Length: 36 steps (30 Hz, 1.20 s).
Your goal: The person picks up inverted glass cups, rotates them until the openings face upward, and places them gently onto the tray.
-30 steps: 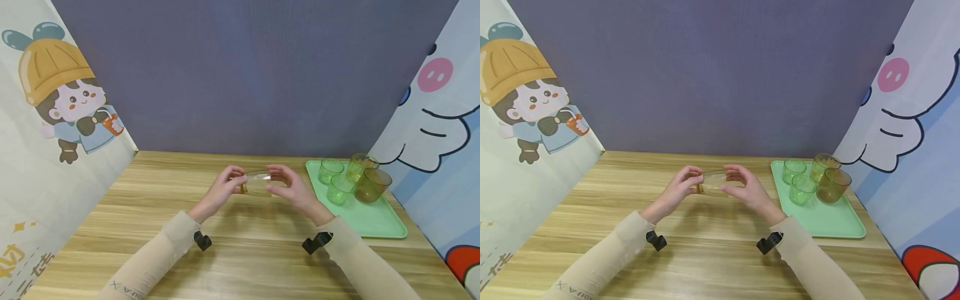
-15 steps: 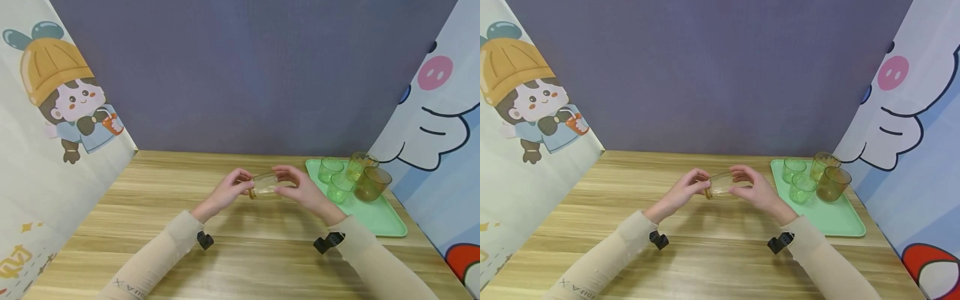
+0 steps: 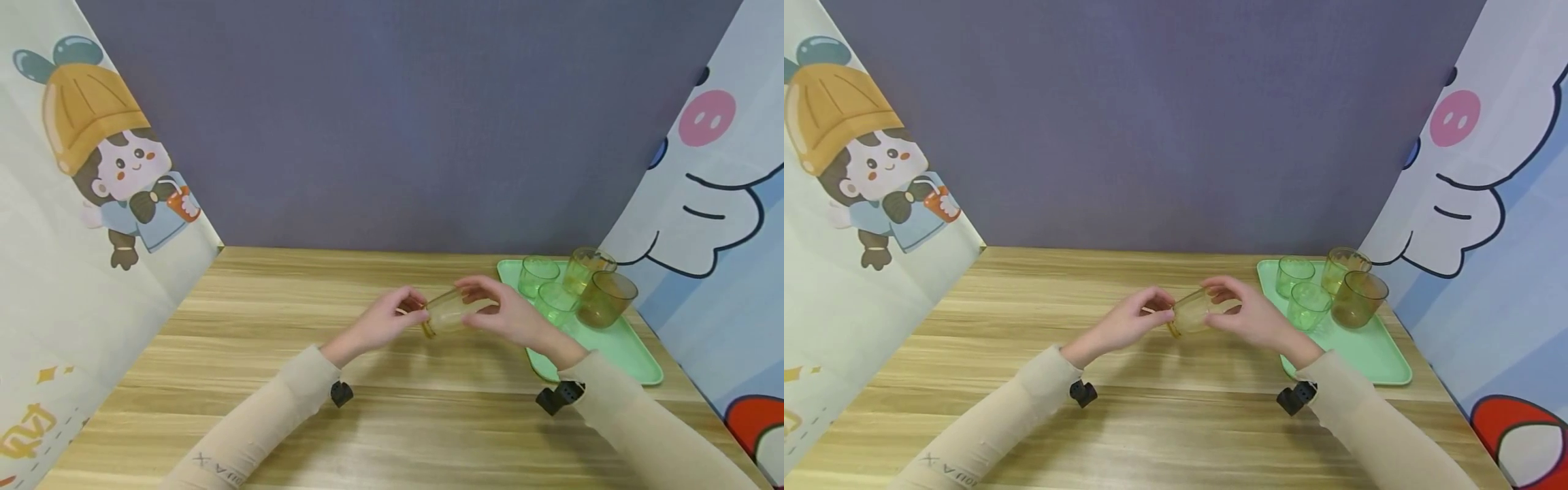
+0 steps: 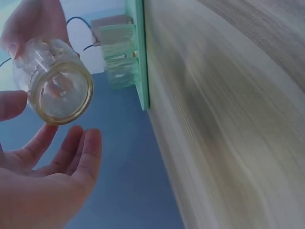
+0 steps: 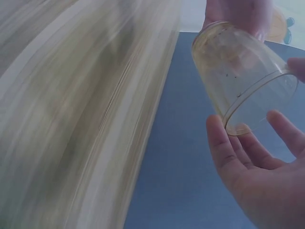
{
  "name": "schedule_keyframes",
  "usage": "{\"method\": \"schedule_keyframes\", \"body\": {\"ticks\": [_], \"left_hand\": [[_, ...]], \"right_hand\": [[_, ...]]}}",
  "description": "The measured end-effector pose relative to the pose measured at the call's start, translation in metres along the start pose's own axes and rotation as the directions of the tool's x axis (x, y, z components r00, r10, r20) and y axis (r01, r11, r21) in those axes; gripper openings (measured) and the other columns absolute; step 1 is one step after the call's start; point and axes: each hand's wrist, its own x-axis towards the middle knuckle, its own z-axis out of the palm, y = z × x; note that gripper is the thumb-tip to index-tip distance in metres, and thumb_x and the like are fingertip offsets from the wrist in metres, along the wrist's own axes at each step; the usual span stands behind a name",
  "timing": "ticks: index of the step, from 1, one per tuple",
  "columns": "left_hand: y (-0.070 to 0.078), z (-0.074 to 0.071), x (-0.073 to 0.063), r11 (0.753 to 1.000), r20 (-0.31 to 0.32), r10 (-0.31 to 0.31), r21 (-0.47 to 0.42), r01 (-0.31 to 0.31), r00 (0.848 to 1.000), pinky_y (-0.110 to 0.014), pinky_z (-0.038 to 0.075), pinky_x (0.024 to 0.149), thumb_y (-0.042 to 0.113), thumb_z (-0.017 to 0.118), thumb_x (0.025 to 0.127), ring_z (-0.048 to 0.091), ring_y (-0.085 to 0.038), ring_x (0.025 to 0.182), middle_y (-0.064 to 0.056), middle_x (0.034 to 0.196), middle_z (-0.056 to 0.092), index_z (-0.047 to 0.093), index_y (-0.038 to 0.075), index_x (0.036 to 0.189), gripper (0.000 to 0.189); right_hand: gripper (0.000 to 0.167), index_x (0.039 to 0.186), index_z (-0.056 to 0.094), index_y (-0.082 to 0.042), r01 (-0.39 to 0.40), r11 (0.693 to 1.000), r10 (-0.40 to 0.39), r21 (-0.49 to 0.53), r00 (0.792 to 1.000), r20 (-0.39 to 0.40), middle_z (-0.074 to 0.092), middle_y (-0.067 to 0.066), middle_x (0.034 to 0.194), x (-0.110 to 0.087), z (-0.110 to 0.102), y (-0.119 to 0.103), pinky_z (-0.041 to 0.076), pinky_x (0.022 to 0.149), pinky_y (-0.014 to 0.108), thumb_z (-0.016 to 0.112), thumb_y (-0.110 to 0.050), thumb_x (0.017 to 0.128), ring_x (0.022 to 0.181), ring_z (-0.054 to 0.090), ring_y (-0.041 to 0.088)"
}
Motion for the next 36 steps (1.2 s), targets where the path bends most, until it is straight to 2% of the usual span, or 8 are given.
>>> {"method": "schedule_keyframes", "body": {"ticks": [6, 11, 14, 21, 27, 31, 33, 36], "left_hand": [[0.005, 0.007, 0.002, 0.995, 0.033, 0.048, 0.087, -0.05, 0.998, -0.031, 0.053, 0.091, 0.021, 0.063, 0.101, 0.061, -0.019, 0.106, -0.008, 0.117, 0.064, 0.063, 0.002, 0.123, 0.029], [0.004, 0.013, 0.003, 0.985, 0.057, 0.084, 0.144, -0.091, 0.995, -0.039, 0.052, 0.094, 0.022, 0.063, 0.101, 0.059, -0.027, 0.111, -0.014, 0.121, 0.061, 0.062, 0.002, 0.124, 0.03], [0.005, 0.016, 0.004, 0.972, 0.067, 0.087, 0.213, -0.099, 0.994, -0.041, 0.051, 0.096, 0.025, 0.062, 0.102, 0.057, -0.029, 0.114, -0.013, 0.122, 0.06, 0.062, 0.005, 0.124, 0.03], [0.01, 0.021, 0.006, 0.891, 0.112, 0.106, 0.431, -0.144, 0.988, -0.04, 0.047, 0.102, 0.032, 0.058, 0.103, 0.055, -0.023, 0.12, -0.008, 0.13, 0.059, 0.06, 0.009, 0.131, 0.036], [0.01, 0.028, 0.009, 0.841, 0.147, 0.102, 0.516, -0.164, 0.984, -0.041, 0.042, 0.109, 0.034, 0.055, 0.104, 0.05, -0.024, 0.129, -0.005, 0.134, 0.057, 0.057, 0.011, 0.139, 0.042], [0.009, 0.034, 0.012, 0.8, 0.173, 0.127, 0.564, -0.204, 0.977, -0.039, 0.043, 0.108, 0.031, 0.056, 0.104, 0.051, -0.022, 0.126, -0.005, 0.133, 0.057, 0.057, 0.011, 0.14, 0.041], [0.01, 0.036, 0.014, 0.775, 0.188, 0.147, 0.588, -0.231, 0.971, -0.036, 0.044, 0.106, 0.03, 0.057, 0.104, 0.052, -0.02, 0.123, -0.004, 0.131, 0.058, 0.058, 0.011, 0.138, 0.04], [0.012, 0.041, 0.018, 0.722, 0.214, 0.186, 0.632, -0.281, 0.959, -0.032, 0.047, 0.099, 0.03, 0.058, 0.103, 0.054, -0.018, 0.115, -0.003, 0.124, 0.059, 0.06, 0.01, 0.135, 0.038]], "right_hand": [[0.052, 0.14, 0.056, -0.009, -0.012, 0.998, 0.014, -0.066, 1.0, 0.02, 0.06, 0.013, 0.133, -0.006, -0.011, 0.0, 0.052, 0.094, 0.054, 0.075, -0.017, 0.093, 0.12, 0.058, 0.033], [0.051, 0.138, 0.057, -0.006, -0.023, 0.992, 0.026, -0.126, 0.999, 0.023, 0.061, 0.016, 0.13, -0.013, -0.019, -0.003, 0.055, 0.09, 0.047, 0.076, -0.016, 0.092, 0.117, 0.059, 0.034], [0.052, 0.138, 0.057, -0.006, -0.033, 0.986, 0.037, -0.163, 0.999, 0.022, 0.062, 0.015, 0.129, -0.016, -0.023, -0.002, 0.056, 0.088, 0.044, 0.076, -0.017, 0.09, 0.115, 0.06, 0.033], [0.053, 0.138, 0.058, -0.009, -0.055, 0.967, 0.067, -0.249, 0.997, 0.04, 0.061, 0.013, 0.131, -0.025, -0.033, 0.001, 0.056, 0.086, 0.045, 0.076, -0.02, 0.09, 0.112, 0.058, 0.03], [0.055, 0.141, 0.056, -0.008, -0.078, 0.949, 0.104, -0.305, 0.992, 0.069, 0.06, 0.013, 0.135, -0.035, -0.044, 0.0, 0.056, 0.083, 0.039, 0.075, -0.024, 0.092, 0.114, 0.058, 0.03], [0.055, 0.141, 0.056, -0.009, -0.086, 0.932, 0.121, -0.351, 0.989, 0.08, 0.06, 0.011, 0.134, -0.042, -0.052, 0.001, 0.056, 0.079, 0.036, 0.075, -0.026, 0.092, 0.111, 0.058, 0.028], [0.054, 0.14, 0.058, -0.01, -0.094, 0.921, 0.131, -0.377, 0.989, 0.074, 0.06, 0.01, 0.133, -0.045, -0.056, 0.003, 0.056, 0.079, 0.035, 0.075, -0.026, 0.091, 0.111, 0.058, 0.026], [0.053, 0.138, 0.059, -0.009, -0.095, 0.91, 0.136, -0.403, 0.988, 0.073, 0.061, 0.011, 0.131, -0.049, -0.062, 0.005, 0.056, 0.078, 0.035, 0.076, -0.026, 0.09, 0.109, 0.058, 0.026]]}}
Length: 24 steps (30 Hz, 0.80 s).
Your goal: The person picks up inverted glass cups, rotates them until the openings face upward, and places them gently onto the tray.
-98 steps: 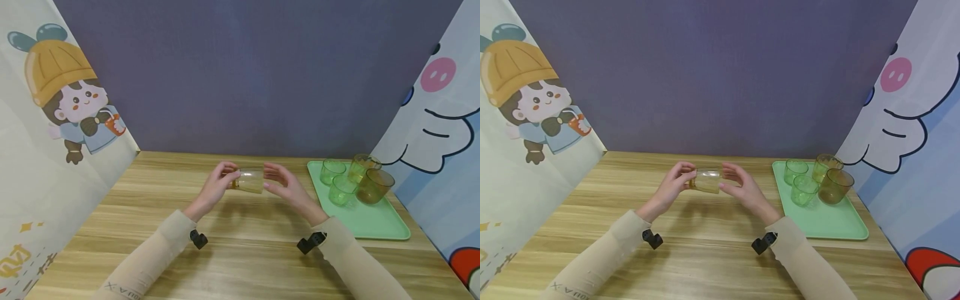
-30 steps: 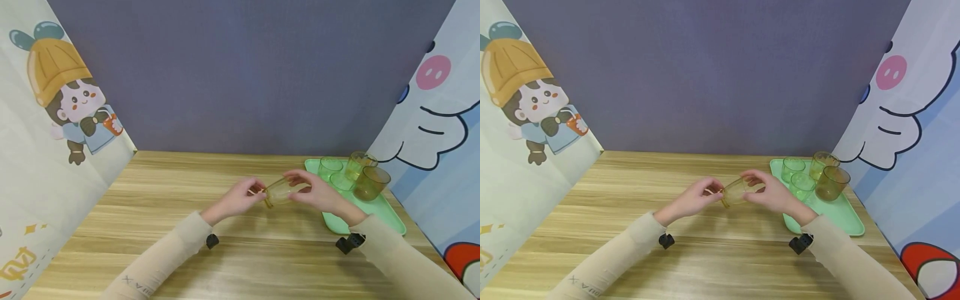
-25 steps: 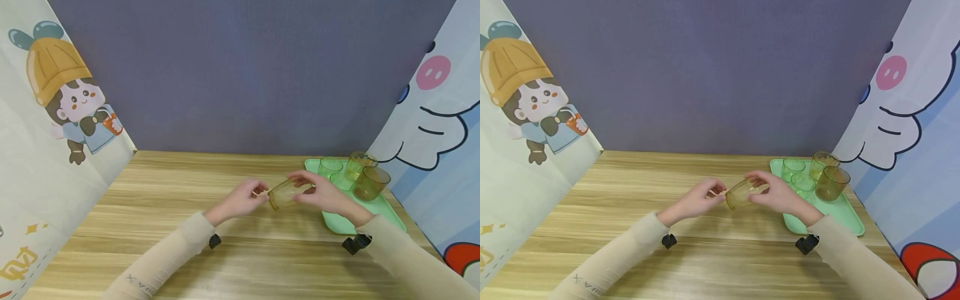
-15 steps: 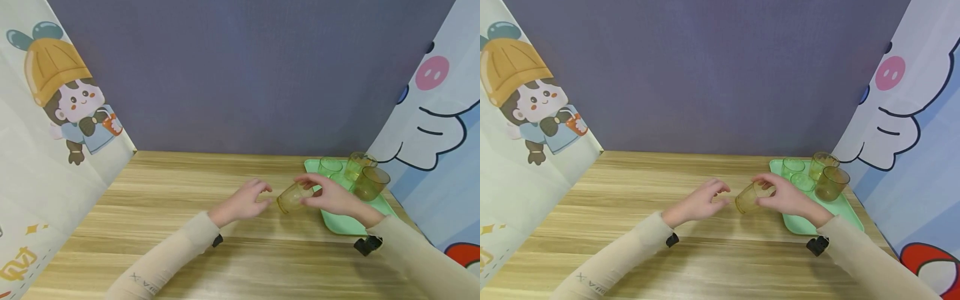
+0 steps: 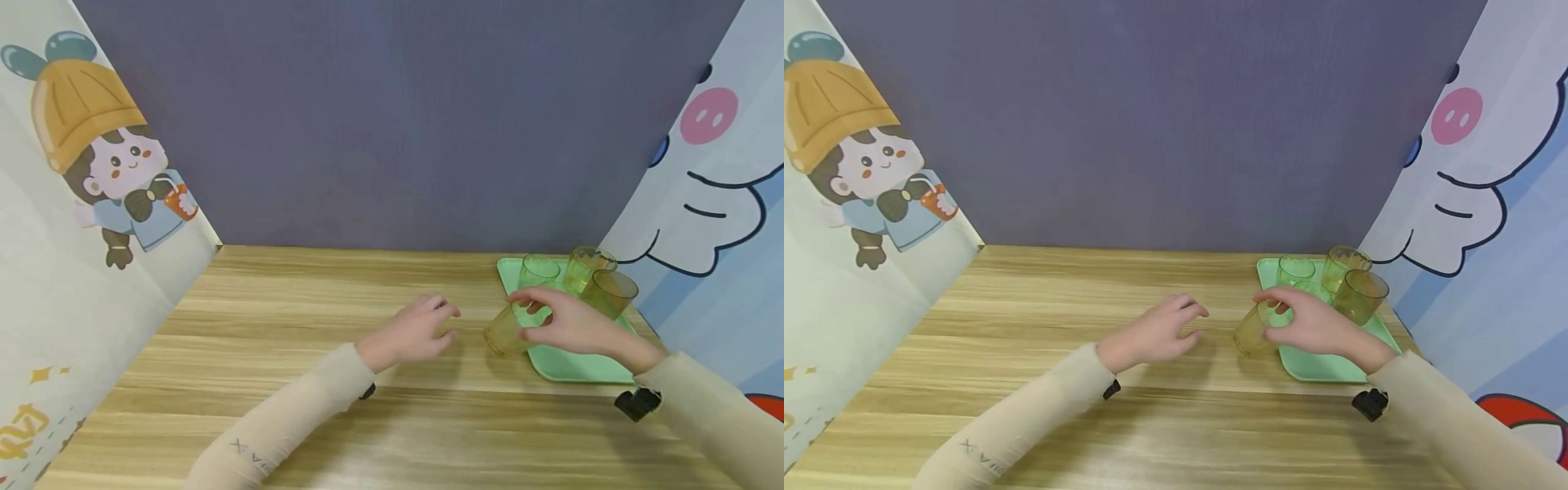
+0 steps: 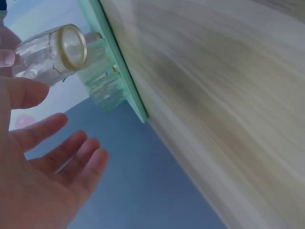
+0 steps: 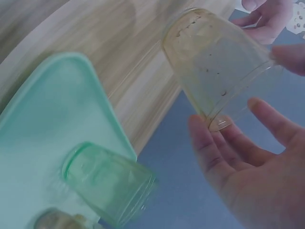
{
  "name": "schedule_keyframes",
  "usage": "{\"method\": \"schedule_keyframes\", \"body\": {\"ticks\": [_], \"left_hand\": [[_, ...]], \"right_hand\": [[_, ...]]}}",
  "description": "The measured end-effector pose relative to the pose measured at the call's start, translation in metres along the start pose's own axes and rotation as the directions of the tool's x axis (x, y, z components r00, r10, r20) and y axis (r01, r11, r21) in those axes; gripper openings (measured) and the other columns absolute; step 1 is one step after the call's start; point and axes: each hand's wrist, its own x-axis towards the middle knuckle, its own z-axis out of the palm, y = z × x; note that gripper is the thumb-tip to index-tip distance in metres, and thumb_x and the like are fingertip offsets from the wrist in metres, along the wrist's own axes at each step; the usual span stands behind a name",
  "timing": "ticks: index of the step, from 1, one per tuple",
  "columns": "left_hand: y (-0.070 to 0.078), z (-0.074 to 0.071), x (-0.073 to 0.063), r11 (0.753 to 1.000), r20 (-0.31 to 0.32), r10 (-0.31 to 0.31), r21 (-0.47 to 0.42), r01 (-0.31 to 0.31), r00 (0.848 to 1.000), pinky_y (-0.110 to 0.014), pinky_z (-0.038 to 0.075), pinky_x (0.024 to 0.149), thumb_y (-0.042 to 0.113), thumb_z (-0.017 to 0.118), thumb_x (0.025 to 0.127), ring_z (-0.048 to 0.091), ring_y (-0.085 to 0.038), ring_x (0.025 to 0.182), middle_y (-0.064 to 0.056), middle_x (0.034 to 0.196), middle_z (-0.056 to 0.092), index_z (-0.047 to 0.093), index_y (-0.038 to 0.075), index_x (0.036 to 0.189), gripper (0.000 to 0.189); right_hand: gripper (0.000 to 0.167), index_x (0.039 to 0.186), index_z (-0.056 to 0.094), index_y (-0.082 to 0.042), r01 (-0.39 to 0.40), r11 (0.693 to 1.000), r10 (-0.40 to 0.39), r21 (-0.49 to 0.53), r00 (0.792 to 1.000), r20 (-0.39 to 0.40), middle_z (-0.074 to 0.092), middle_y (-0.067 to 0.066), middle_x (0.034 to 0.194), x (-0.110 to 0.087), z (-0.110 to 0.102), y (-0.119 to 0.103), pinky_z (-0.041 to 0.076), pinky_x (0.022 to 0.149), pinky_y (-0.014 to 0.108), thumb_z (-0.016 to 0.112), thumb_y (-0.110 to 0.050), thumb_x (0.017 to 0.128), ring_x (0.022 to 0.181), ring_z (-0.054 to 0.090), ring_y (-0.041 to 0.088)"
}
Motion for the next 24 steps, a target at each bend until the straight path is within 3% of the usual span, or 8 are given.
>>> {"method": "schedule_keyframes", "body": {"ticks": [4, 12, 21, 24], "left_hand": [[0.002, 0.003, 0.021, 0.994, 0.001, 0.033, 0.108, -0.033, 0.999, -0.028, 0.048, 0.094, 0.03, 0.058, 0.103, 0.055, -0.016, 0.108, -0.001, 0.119, 0.059, 0.063, 0.011, 0.133, 0.036], [0.007, 0.011, 0.065, 0.958, 0.026, 0.079, 0.275, -0.083, 0.997, -0.03, 0.044, 0.102, 0.031, 0.056, 0.103, 0.055, -0.016, 0.109, 0.0, 0.114, 0.06, 0.063, 0.012, 0.133, 0.036], [0.012, 0.022, 0.106, 0.934, 0.031, 0.083, 0.346, -0.089, 0.996, -0.026, 0.048, 0.084, 0.032, 0.056, 0.101, 0.053, -0.013, 0.097, 0.003, 0.107, 0.058, 0.064, 0.017, 0.127, 0.031], [0.014, 0.024, 0.119, 0.932, 0.031, 0.085, 0.35, -0.09, 0.996, -0.027, 0.047, 0.087, 0.031, 0.055, 0.102, 0.053, -0.013, 0.097, 0.004, 0.106, 0.057, 0.064, 0.017, 0.125, 0.029]], "right_hand": [[0.053, 0.135, 0.06, -0.006, 0.023, 0.998, -0.023, -0.053, 1.0, 0.007, 0.062, 0.011, 0.129, 0.006, -0.015, 0.014, 0.056, 0.076, 0.035, 0.077, -0.026, 0.089, 0.107, 0.059, 0.026], [0.052, 0.131, 0.064, -0.009, 0.037, 0.982, -0.031, -0.188, 0.999, 0.034, 0.064, 0.008, 0.125, 0.02, -0.048, 0.039, 0.051, 0.08, 0.042, 0.079, -0.028, 0.085, 0.103, 0.059, 0.023], [0.054, 0.131, 0.064, -0.005, 0.042, 0.968, -0.034, -0.246, 0.999, 0.036, 0.065, 0.01, 0.121, 0.038, -0.09, 0.073, 0.051, 0.076, 0.04, 0.08, -0.027, 0.084, 0.1, 0.06, 0.026], [0.053, 0.129, 0.065, -0.006, 0.037, 0.966, -0.026, -0.254, 0.999, 0.048, 0.065, 0.01, 0.12, 0.045, -0.1, 0.086, 0.051, 0.076, 0.039, 0.081, -0.026, 0.083, 0.1, 0.06, 0.025]]}}
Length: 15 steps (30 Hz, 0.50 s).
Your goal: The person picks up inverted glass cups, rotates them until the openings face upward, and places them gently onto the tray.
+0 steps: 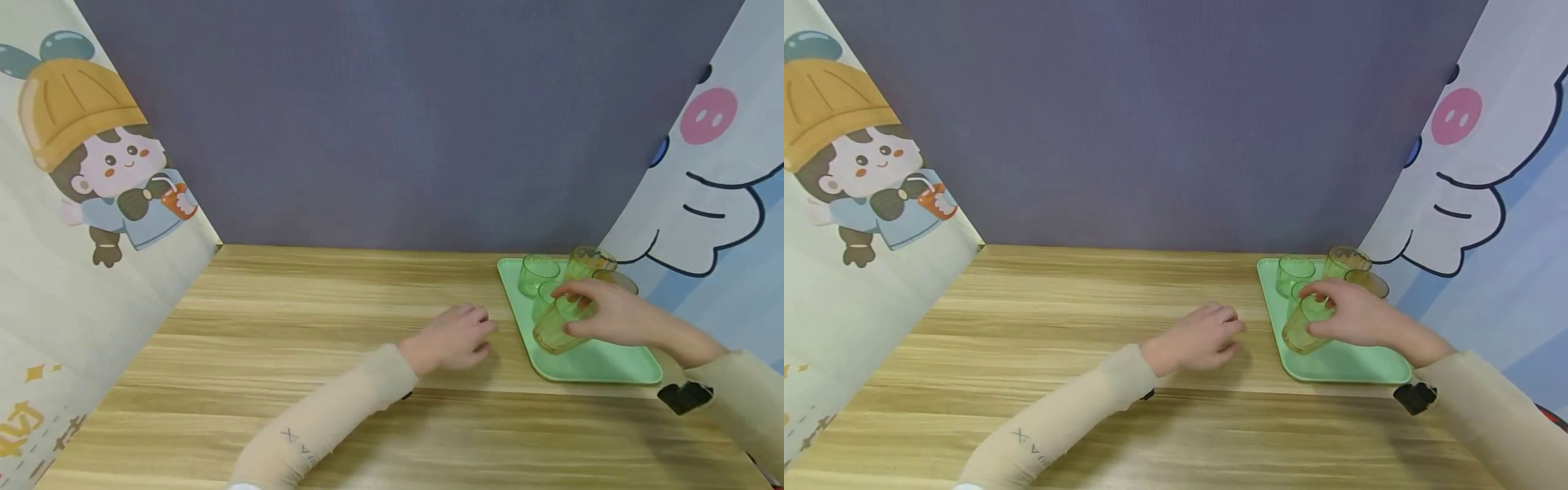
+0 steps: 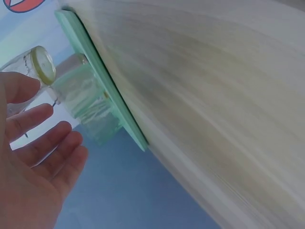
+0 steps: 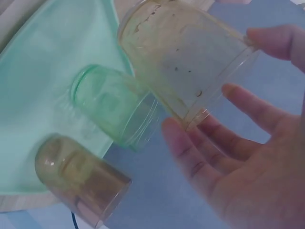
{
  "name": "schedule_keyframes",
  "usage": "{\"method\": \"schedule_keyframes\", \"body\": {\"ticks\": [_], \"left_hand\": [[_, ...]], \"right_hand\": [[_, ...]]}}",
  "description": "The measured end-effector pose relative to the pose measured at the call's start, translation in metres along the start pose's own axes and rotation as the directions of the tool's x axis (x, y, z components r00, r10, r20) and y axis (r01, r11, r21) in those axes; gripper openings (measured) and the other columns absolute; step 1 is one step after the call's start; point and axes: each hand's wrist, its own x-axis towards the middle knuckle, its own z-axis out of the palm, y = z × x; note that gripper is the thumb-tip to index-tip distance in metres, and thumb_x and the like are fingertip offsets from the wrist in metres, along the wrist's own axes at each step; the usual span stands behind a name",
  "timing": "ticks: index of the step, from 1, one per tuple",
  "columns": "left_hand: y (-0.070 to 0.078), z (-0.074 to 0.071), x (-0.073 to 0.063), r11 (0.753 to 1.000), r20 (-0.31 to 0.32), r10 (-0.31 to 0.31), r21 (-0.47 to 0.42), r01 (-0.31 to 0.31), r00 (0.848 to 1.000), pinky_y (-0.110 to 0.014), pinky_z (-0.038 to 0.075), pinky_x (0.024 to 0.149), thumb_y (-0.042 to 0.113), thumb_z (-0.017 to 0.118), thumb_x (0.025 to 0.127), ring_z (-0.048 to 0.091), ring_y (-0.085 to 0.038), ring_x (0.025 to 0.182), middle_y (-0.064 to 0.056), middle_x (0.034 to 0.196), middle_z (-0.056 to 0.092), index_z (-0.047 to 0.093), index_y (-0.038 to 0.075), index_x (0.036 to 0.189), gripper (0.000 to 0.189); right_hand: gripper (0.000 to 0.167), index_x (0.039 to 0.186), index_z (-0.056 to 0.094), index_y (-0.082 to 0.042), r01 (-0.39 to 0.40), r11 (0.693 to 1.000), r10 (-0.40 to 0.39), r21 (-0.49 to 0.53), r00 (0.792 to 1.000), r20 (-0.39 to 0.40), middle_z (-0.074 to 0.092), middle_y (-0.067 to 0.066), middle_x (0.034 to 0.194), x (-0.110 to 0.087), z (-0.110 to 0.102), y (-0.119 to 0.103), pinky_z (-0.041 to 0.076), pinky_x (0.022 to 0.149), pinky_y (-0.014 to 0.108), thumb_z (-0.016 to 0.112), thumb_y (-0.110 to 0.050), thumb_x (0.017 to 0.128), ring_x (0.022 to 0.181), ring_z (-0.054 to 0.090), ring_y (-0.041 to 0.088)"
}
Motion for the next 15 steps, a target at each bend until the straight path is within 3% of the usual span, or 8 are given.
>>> {"method": "schedule_keyframes", "body": {"ticks": [5, 9, 15], "left_hand": [[0.007, 0.003, 0.01, 1.0, 0.027, 0.014, 0.004, -0.014, 1.0, -0.027, 0.045, 0.096, 0.033, 0.054, 0.103, 0.054, -0.012, 0.101, 0.005, 0.109, 0.057, 0.063, 0.019, 0.119, 0.023], [0.013, 0.007, 0.021, 0.999, 0.043, 0.036, 0.032, -0.037, 0.998, -0.026, 0.047, 0.09, 0.034, 0.052, 0.103, 0.053, -0.01, 0.099, 0.006, 0.107, 0.056, 0.063, 0.022, 0.111, 0.018], [0.027, 0.012, 0.034, 0.995, 0.053, 0.077, 0.062, -0.081, 0.996, -0.023, 0.047, 0.083, 0.034, 0.051, 0.104, 0.053, -0.008, 0.095, 0.008, 0.102, 0.054, 0.063, 0.023, 0.116, 0.02]], "right_hand": [[0.054, 0.127, 0.065, -0.001, 0.024, 1.0, -0.024, 0.006, 1.0, -0.005, 0.065, 0.012, 0.116, -0.003, -0.005, 0.011, 0.051, 0.075, 0.039, 0.082, -0.021, 0.08, 0.099, 0.06, 0.026], [0.057, 0.129, 0.063, 0.003, 0.003, 1.0, -0.003, 0.001, 1.0, 0.004, 0.064, 0.016, 0.118, -0.004, -0.013, 0.02, 0.052, 0.075, 0.041, 0.082, -0.02, 0.08, 0.1, 0.06, 0.03], [0.059, 0.131, 0.061, 0.003, -0.043, 0.999, 0.043, -0.027, 0.999, 0.017, 0.063, 0.022, 0.125, -0.008, -0.018, 0.033, 0.052, 0.081, 0.051, 0.081, -0.024, 0.082, 0.107, 0.061, 0.039]]}}
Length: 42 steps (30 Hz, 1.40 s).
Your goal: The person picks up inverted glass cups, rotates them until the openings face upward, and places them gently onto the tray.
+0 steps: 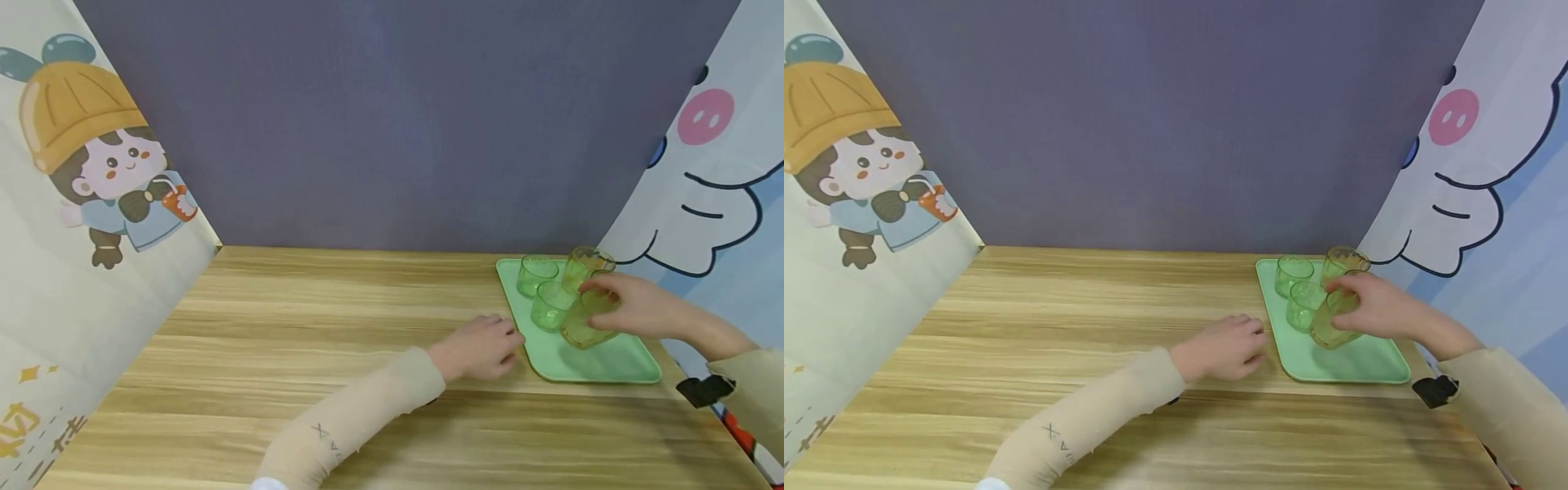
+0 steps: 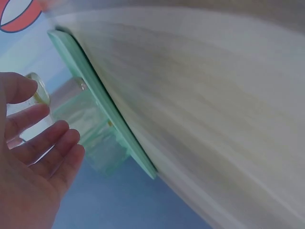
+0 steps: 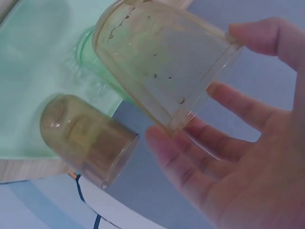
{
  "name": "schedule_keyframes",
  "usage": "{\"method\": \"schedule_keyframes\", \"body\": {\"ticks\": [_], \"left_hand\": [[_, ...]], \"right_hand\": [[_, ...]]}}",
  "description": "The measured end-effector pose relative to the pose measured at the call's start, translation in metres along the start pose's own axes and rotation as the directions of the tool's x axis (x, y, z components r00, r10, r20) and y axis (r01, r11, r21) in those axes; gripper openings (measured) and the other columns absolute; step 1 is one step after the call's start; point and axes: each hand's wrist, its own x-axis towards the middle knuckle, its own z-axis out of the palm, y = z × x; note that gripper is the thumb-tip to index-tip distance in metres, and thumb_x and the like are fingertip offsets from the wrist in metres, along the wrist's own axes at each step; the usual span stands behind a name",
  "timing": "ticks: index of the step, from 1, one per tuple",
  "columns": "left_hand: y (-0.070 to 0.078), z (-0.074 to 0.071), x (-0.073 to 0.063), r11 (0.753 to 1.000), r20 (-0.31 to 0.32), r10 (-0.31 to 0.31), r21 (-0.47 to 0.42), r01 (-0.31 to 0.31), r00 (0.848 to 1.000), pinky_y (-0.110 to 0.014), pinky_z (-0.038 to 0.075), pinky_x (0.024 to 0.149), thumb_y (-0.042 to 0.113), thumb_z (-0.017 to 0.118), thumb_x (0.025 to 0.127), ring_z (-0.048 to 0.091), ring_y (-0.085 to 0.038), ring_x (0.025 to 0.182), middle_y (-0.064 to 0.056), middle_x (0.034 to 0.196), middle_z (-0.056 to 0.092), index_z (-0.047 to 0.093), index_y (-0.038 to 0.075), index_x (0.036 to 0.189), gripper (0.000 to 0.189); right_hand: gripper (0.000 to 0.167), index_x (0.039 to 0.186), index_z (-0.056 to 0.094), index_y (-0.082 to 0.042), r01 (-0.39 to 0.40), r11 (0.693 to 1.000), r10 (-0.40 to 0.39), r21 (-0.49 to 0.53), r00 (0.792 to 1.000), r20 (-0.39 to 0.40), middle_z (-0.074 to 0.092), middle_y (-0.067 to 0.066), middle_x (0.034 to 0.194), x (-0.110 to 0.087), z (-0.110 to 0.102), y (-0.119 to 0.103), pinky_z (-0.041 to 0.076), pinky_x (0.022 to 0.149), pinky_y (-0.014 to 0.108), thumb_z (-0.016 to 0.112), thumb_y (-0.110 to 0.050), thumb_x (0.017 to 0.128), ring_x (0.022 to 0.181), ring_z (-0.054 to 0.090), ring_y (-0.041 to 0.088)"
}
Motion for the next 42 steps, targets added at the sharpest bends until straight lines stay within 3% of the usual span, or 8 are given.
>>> {"method": "schedule_keyframes", "body": {"ticks": [6, 12, 20, 29, 42], "left_hand": [[0.013, 0.001, 0.012, 0.999, -0.005, 0.031, 0.025, -0.031, 1.0, -0.02, 0.044, 0.073, 0.034, 0.048, 0.105, 0.049, -0.006, 0.085, 0.01, 0.097, 0.052, 0.062, 0.025, 0.115, 0.019], [0.024, 0.009, 0.02, 0.995, -0.004, 0.07, 0.065, -0.069, 0.998, -0.018, 0.042, 0.07, 0.031, 0.049, 0.103, 0.048, -0.006, 0.081, 0.01, 0.096, 0.052, 0.063, 0.026, 0.117, 0.02], [0.037, 0.012, 0.032, 0.997, 0.082, 0.066, 0.031, -0.069, 0.994, -0.018, 0.044, 0.081, 0.035, 0.052, 0.103, 0.05, -0.006, 0.092, 0.012, 0.105, 0.052, 0.061, 0.029, 0.128, 0.027], [0.048, 0.007, 0.043, 0.996, 0.115, 0.075, 0.041, -0.08, 0.991, -0.016, 0.044, 0.082, 0.037, 0.054, 0.103, 0.051, -0.005, 0.097, 0.013, 0.109, 0.055, 0.061, 0.031, 0.129, 0.028], [0.051, 0.018, 0.051, 0.999, 0.149, 0.038, 0.026, -0.042, 0.988, -0.016, 0.044, 0.087, 0.032, 0.057, 0.103, 0.052, -0.004, 0.1, 0.015, 0.111, 0.059, 0.064, 0.032, 0.129, 0.026]], "right_hand": [[0.054, 0.128, 0.063, 0.001, -0.021, 1.0, 0.021, -0.008, 1.0, 0.01, 0.061, 0.026, 0.127, -0.001, 0.001, 0.01, 0.052, 0.081, 0.055, 0.08, -0.023, 0.083, 0.109, 0.06, 0.044], [0.054, 0.129, 0.062, 0.001, -0.036, 0.999, 0.036, -0.005, 0.999, 0.023, 0.062, 0.026, 0.125, 0.0, 0.002, 0.02, 0.053, 0.076, 0.052, 0.079, -0.023, 0.083, 0.107, 0.06, 0.043], [0.057, 0.128, 0.06, 0.004, -0.076, 0.996, 0.078, -0.048, 0.996, 0.046, 0.063, 0.029, 0.118, 0.0, 0.005, 0.031, 0.053, 0.074, 0.054, 0.079, -0.026, 0.082, 0.102, 0.061, 0.044], [0.06, 0.127, 0.059, 0.008, -0.104, 0.994, 0.107, -0.045, 0.992, 0.071, 0.061, 0.033, 0.12, 0.003, 0.014, 0.048, 0.053, 0.076, 0.057, 0.078, -0.028, 0.083, 0.104, 0.061, 0.05], [0.062, 0.126, 0.059, 0.008, -0.104, 0.992, 0.109, -0.065, 0.991, 0.078, 0.059, 0.037, 0.121, 0.002, 0.023, 0.051, 0.051, 0.08, 0.064, 0.079, -0.029, 0.081, 0.107, 0.058, 0.056]]}}
